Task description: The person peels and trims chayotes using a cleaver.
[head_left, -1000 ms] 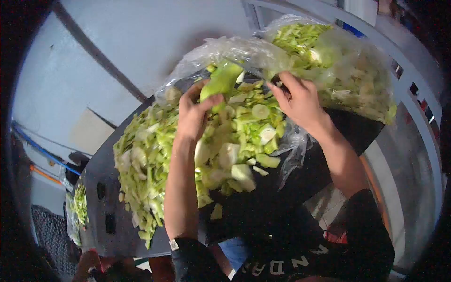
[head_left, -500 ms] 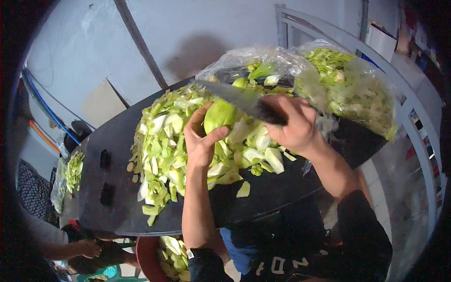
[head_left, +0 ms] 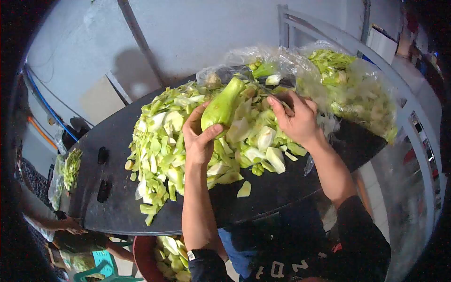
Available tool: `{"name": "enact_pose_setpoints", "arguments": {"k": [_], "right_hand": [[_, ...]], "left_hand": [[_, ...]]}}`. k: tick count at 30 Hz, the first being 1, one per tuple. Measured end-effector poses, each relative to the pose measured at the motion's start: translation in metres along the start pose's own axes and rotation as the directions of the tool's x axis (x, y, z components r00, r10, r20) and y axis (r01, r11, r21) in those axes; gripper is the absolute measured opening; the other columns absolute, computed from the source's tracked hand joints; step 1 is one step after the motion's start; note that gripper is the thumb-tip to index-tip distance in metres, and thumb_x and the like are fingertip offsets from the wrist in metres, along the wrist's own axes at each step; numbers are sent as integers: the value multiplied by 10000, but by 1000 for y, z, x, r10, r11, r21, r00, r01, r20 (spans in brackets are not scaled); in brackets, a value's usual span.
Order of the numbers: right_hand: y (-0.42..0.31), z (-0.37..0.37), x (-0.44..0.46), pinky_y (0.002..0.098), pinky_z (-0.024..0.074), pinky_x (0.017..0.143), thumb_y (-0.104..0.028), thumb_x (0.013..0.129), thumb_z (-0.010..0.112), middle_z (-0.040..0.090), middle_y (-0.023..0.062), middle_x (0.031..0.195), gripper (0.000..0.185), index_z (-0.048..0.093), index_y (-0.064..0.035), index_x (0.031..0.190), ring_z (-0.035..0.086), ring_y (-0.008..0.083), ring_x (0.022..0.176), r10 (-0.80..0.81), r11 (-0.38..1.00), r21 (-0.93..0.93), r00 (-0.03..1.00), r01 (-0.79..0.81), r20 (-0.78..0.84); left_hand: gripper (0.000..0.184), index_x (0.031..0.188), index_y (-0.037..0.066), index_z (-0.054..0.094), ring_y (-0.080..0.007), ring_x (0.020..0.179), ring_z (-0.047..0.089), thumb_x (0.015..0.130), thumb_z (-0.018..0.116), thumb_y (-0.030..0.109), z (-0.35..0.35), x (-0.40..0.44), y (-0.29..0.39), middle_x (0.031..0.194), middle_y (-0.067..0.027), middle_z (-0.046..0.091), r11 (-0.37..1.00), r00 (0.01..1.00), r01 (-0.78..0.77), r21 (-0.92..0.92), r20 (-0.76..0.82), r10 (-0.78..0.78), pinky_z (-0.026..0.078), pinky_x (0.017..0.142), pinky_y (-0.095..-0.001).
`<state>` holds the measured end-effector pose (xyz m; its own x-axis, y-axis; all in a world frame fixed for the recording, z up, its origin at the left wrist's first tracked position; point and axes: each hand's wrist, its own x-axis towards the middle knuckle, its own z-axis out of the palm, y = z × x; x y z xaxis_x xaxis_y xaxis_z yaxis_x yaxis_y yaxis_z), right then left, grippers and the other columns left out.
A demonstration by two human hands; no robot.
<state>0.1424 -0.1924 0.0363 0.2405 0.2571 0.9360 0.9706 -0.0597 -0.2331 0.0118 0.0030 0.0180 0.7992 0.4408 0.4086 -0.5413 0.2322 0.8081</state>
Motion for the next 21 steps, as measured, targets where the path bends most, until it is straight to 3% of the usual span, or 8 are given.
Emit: {"name": "enact_pose_setpoints", "arguments": {"k": [3, 5, 8, 11, 13, 15, 17, 21], "right_hand": [[-8, 3, 4, 334, 438, 479, -99, 850, 679, 616, 101, 636, 105, 623, -10, 840, 573, 217, 485, -117, 992, 30, 990, 120, -77], [15, 10, 1, 365, 435, 486, -132, 856, 674, 560, 120, 592, 188, 552, 1, 802, 559, 281, 487, 89, 994, -82, 983, -76, 160], [35, 7, -6, 368, 423, 474, -145, 869, 668, 560, 130, 594, 195, 554, 7, 829, 558, 277, 483, 33, 992, -126, 984, -11, 175], [30, 4, -13, 371, 415, 464, -143, 877, 662, 560, 136, 594, 192, 548, 4, 829, 552, 273, 476, 201, 974, -135, 969, -182, 145], [33, 4, -15, 371, 416, 461, -137, 874, 666, 570, 136, 601, 166, 570, -3, 859, 559, 265, 477, 147, 985, -109, 985, -136, 91], [31, 2, -16, 366, 423, 468, -127, 867, 672, 578, 130, 608, 157, 574, -5, 853, 558, 253, 477, 144, 983, -132, 980, -126, 135], [20, -1, -15, 371, 425, 479, -108, 864, 669, 573, 134, 609, 157, 557, -1, 836, 575, 248, 495, 64, 990, -131, 996, -56, 58], [20, 5, -14, 393, 429, 496, -101, 868, 652, 571, 163, 626, 158, 537, 5, 846, 592, 308, 537, -1, 1000, -20, 997, -1, -77]], "left_hand": [[699, 1243, -101, 485, -240, 1035, 598, 658, 805, 111, 2, 0, -4, 1152, -158, 592, 998, 1000, -5, 69, 22, 3, 475, 928, -348], [694, 1246, -106, 484, -238, 1038, 599, 659, 797, 94, 7, -3, -4, 1158, -164, 591, 995, 1000, 1, 103, 11, -2, 470, 934, -353], [717, 1259, -105, 473, -248, 1018, 612, 668, 798, 138, 4, 2, -6, 1156, -169, 595, 999, 999, -28, 36, 28, 27, 476, 930, -361], [714, 1274, -86, 463, -259, 1046, 600, 702, 781, 198, -7, 1, -14, 1177, -171, 586, 1000, 998, -8, -28, 62, 10, 460, 955, -370], [657, 1275, -58, 472, -264, 1104, 564, 751, 744, 230, -4, 2, -20, 1202, -157, 574, 957, 996, 58, -283, -48, -75, 431, 984, -383], [592, 1275, -9, 487, -269, 1141, 536, 810, 693, 292, -5, 2, -20, 1215, -129, 570, 954, 994, 82, -289, -42, -98, 414, 992, -404], [554, 1315, 41, 465, -314, 1158, 537, 885, 593, 366, -10, 3, -20, 1280, -145, 545, 857, 959, 221, -465, -55, -277, 437, 971, -465], [527, 1303, 66, 482, -315, 1137, 550, 889, 589, 374, -8, -2, -18, 1289, -148, 541, 868, 944, 272, -416, -58, -323, 452, 943, -476]]}}
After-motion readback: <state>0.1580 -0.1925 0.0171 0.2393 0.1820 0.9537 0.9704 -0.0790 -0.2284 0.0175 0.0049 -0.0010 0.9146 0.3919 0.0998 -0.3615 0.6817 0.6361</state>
